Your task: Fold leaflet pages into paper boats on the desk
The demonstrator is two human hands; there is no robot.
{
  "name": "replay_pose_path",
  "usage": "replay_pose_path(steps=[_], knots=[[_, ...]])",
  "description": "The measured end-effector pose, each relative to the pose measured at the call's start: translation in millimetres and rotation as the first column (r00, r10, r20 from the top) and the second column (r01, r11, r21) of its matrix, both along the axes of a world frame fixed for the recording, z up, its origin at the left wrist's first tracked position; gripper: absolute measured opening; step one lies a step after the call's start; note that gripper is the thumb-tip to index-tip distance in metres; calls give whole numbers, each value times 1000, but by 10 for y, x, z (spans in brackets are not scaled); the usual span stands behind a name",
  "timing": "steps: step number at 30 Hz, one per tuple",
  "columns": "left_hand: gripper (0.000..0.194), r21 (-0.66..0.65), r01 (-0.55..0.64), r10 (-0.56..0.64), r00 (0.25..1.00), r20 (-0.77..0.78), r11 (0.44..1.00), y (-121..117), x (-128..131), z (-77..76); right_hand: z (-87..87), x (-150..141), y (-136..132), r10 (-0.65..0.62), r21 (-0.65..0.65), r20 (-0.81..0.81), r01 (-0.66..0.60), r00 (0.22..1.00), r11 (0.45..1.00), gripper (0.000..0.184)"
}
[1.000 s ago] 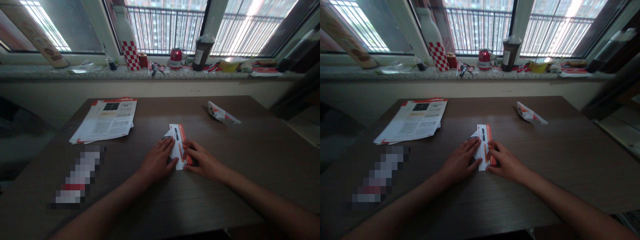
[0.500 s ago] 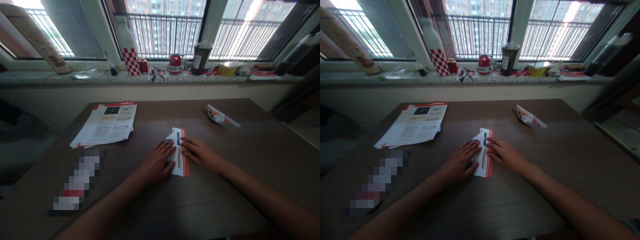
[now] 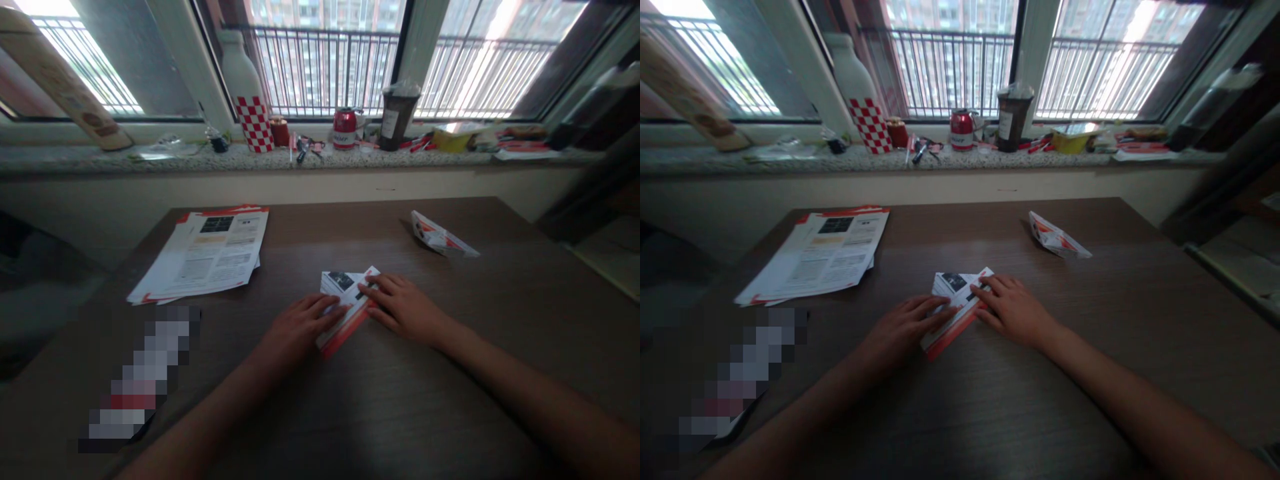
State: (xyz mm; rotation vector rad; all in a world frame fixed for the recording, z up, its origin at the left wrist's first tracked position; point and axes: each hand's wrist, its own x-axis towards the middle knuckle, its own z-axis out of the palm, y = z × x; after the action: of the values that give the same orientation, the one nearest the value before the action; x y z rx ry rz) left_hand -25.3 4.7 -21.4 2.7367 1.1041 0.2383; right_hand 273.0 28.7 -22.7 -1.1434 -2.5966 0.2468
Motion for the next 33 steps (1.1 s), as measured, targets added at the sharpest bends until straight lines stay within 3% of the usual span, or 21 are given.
replay_pose_path(steps=[6,12,17,23,33], knots=[[46,2,-65,65,997,-33,998,-104,103,-2,-83,41,-182,11,7,24,-11,1000,1000,60],[52,-49,-147,145,989,-28,988,-187,225,27,-61,-109,-246,-5,18,46,4,999,1000,65],[55,-79,-149,146,988,-39,986,-170,210,-5,-106,-170,-274,61,-30,7,-61,998,998,78],[57,-74,-105,105,994,-4,992,-172,144,-107,-163,-153,-269,64,-61,65,-60,996,996,78],[56,-114,-118,119,993,-2,986,-168,111,-50,-225,118,-282,-80,-46,83,84,993,995,73]])
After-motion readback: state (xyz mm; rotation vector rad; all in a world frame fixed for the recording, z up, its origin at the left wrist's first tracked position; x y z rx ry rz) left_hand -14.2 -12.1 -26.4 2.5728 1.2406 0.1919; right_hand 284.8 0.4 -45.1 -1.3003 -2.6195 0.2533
